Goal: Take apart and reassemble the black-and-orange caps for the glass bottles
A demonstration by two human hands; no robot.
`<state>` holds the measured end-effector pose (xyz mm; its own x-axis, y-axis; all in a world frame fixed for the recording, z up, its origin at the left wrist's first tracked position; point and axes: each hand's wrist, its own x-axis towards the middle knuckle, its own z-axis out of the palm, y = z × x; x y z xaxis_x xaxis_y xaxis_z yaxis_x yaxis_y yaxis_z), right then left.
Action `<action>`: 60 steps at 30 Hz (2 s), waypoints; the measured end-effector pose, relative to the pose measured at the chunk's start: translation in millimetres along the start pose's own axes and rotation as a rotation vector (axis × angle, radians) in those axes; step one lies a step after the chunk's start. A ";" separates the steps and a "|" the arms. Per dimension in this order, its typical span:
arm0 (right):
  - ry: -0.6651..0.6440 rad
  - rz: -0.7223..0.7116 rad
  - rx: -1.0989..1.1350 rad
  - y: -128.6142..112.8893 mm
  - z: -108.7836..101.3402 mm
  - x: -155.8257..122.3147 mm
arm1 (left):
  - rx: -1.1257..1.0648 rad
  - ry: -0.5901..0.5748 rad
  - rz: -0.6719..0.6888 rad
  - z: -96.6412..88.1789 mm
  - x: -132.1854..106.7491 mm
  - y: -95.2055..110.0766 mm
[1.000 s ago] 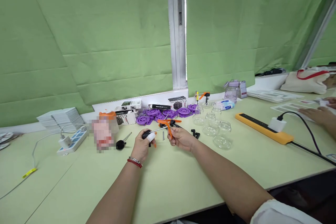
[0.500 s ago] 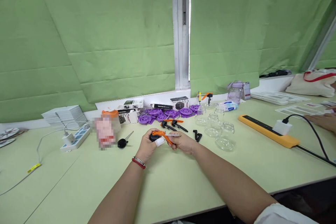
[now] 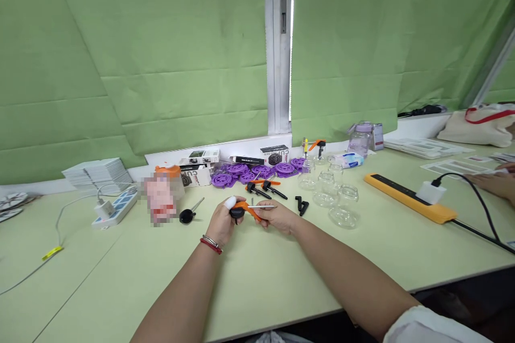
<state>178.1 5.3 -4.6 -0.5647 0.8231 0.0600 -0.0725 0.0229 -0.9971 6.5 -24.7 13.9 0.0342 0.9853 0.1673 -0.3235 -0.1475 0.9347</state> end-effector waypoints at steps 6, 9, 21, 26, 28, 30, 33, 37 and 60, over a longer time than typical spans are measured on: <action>0.356 -0.041 -0.479 5.3 -21.1 10.2 | -0.071 0.211 0.078 -9.1 10.1 1.0; 0.374 -0.159 -0.942 6.6 -23.9 11.4 | -0.099 0.311 0.125 -12.2 14.1 2.2; 0.073 -0.272 -1.619 18.8 6.4 15.8 | 0.029 0.455 0.135 -18.1 18.3 -6.9; 0.045 -0.279 -1.645 14.6 11.4 7.1 | 0.080 0.447 0.145 -21.4 18.8 -8.8; 0.029 -0.282 -1.660 11.9 15.8 3.5 | 0.098 0.455 0.139 -22.2 18.8 -9.2; 0.009 -0.274 -1.676 8.7 20.7 -0.1 | 0.116 0.451 0.139 -23.0 18.9 -9.9; -0.016 -0.269 -1.685 3.3 28.3 -6.1 | 0.140 0.446 0.139 -24.0 19.6 -11.7; -0.063 -0.297 -1.691 -2.7 37.5 -14.8 | 0.142 0.431 0.126 -22.9 19.6 -13.6; -0.373 -0.847 -1.779 1.9 57.1 -27.6 | 0.046 0.318 0.073 -16.3 14.6 -15.8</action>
<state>146.6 -49.9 -5.5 -0.9594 0.1728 0.2229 0.2481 0.8929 0.3757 -3.3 -6.6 -3.6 -0.2866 0.9484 0.1354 -0.2708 -0.2157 0.9382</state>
